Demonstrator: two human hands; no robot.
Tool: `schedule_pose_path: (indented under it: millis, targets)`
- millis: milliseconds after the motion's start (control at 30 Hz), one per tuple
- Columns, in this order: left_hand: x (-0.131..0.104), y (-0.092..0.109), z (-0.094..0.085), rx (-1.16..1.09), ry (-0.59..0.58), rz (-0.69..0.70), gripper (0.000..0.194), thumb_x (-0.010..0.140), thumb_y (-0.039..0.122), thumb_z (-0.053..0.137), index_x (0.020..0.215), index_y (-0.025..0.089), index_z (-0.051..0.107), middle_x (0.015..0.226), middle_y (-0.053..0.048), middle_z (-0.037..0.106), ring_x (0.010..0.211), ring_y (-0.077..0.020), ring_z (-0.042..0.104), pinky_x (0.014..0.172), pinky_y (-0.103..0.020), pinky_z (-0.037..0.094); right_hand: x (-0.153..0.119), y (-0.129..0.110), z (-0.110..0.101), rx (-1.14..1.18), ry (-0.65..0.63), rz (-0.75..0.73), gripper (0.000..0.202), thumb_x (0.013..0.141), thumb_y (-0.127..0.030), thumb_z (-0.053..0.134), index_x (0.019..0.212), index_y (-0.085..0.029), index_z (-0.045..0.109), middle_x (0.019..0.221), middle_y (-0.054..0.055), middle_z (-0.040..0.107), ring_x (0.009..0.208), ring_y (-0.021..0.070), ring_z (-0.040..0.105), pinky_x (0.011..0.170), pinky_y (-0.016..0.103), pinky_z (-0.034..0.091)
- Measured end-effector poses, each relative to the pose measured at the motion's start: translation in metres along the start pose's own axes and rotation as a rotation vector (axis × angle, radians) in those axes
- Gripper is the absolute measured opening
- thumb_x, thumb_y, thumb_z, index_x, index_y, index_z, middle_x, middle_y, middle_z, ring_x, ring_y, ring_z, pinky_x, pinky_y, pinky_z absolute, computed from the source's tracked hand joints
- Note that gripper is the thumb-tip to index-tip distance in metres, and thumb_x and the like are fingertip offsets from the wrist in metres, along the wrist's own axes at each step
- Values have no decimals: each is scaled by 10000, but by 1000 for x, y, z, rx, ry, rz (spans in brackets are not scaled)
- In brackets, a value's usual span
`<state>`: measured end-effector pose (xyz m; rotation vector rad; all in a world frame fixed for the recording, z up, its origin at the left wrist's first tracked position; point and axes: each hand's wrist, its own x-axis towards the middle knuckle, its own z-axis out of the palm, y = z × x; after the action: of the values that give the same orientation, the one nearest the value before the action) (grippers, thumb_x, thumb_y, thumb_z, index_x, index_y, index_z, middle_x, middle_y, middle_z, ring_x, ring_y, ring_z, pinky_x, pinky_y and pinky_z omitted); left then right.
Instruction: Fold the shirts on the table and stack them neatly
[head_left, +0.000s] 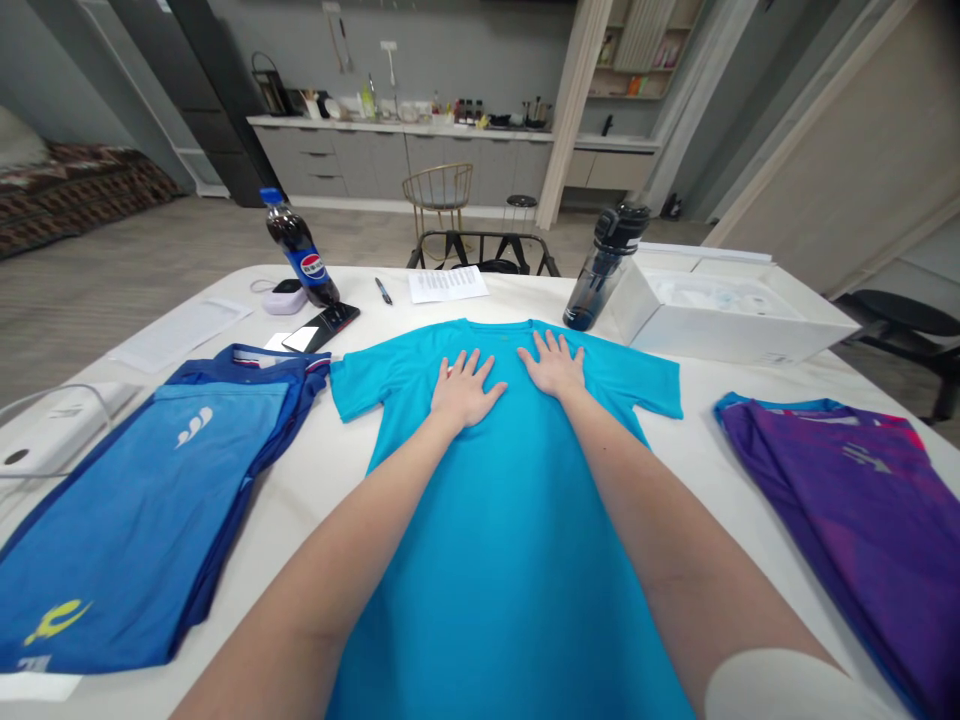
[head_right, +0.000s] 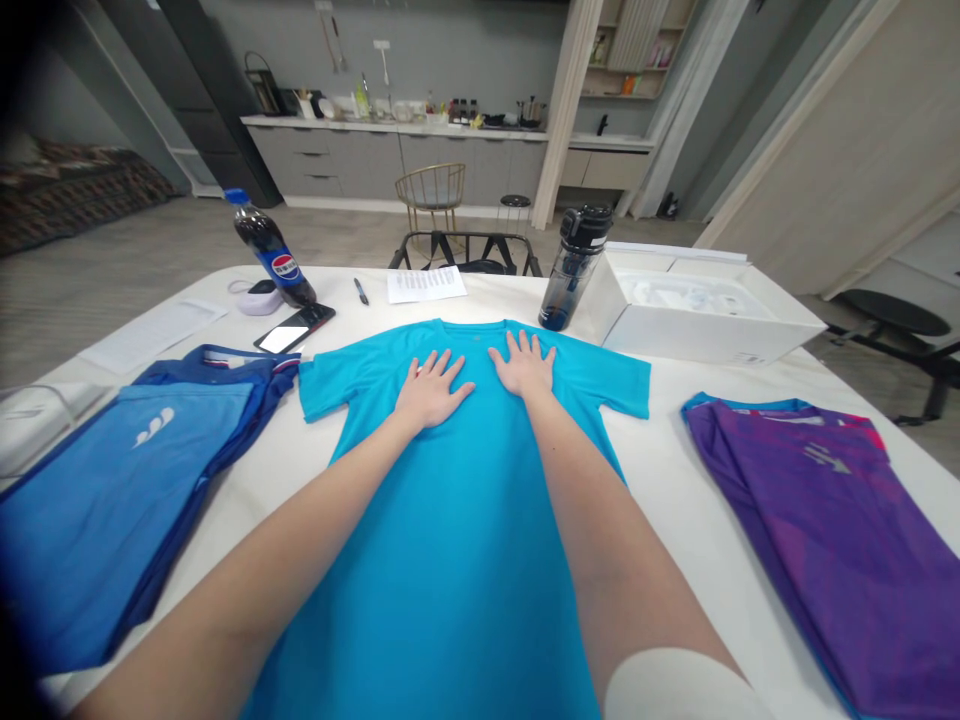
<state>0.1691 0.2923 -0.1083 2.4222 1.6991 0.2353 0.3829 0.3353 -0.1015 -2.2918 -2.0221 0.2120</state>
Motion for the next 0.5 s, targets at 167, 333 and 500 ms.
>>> schedule_pose_path:
  millis: [167,333,500]
  targets:
    - [2,2,-2,25,-5,-9,787,958,750,141,1613,340,290,1698,-14,212,1573,-300,152,1269,-571,82,-29,-11,-1,-15,135,-223,692,1035,-616,102,1620,-297,288,1707,22,165,1567,282,114,1218,671,41]
    - [1,1,1,42,2,-9,762,967,734,170,1613,347,286,1698,-11,214,1573,-291,157,1270,-559,75,-71,-15,8,-23,-10,-260,648,1041,-612,140,1614,-350,291,1696,19,210,1554,303,182,1210,675,108]
    - [1,0,0,32,13,6,749,976,720,223,1608,327,307,1692,-34,234,1569,-308,166,1260,-588,95,-105,-1,11,-37,3,-185,722,1006,-702,117,1628,-359,243,1703,20,186,1562,306,149,1221,647,75]
